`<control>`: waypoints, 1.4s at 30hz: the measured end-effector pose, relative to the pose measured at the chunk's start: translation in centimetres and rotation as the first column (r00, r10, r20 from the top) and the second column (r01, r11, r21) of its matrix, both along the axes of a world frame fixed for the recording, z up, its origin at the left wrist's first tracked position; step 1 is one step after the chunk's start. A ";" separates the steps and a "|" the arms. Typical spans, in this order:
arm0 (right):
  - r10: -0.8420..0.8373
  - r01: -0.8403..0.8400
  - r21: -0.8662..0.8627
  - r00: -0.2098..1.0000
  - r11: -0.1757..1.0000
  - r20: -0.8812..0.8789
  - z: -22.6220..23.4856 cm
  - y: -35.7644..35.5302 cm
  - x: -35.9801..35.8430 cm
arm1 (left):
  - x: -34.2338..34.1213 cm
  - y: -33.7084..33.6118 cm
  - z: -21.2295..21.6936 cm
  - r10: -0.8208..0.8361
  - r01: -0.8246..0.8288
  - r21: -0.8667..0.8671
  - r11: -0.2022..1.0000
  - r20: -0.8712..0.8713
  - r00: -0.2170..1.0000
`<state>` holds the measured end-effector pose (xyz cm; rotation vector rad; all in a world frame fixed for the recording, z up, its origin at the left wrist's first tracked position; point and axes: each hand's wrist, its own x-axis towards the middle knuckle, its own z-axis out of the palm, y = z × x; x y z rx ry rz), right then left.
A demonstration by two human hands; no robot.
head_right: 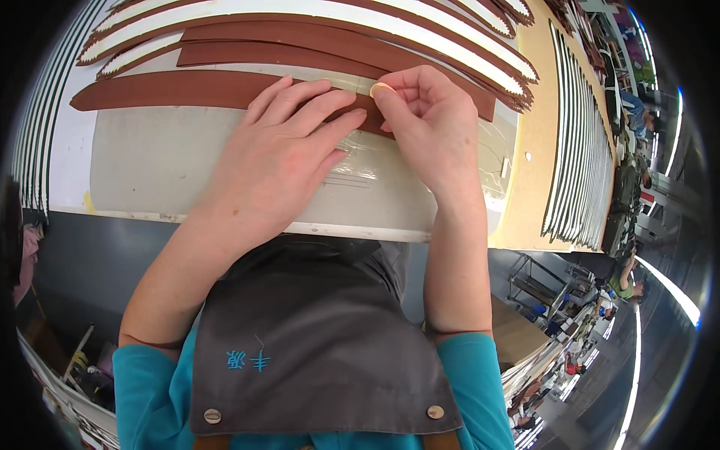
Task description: The person repeatedly picks up long, serrated brown strips and places them onto a white backing sheet on a table. They smooth the strips down with their hands to ensure they adhere to the surface. The process is repetitive, involving handling individual strips one by one.
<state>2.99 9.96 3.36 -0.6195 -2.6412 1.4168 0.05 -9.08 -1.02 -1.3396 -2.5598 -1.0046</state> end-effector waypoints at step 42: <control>-0.029 0.027 -0.036 0.997 0.999 -0.069 -1.8 -1.2 2.9 | -0.2 -0.2 -0.3 0.015 -0.016 0.075 0.997 0.015 1.000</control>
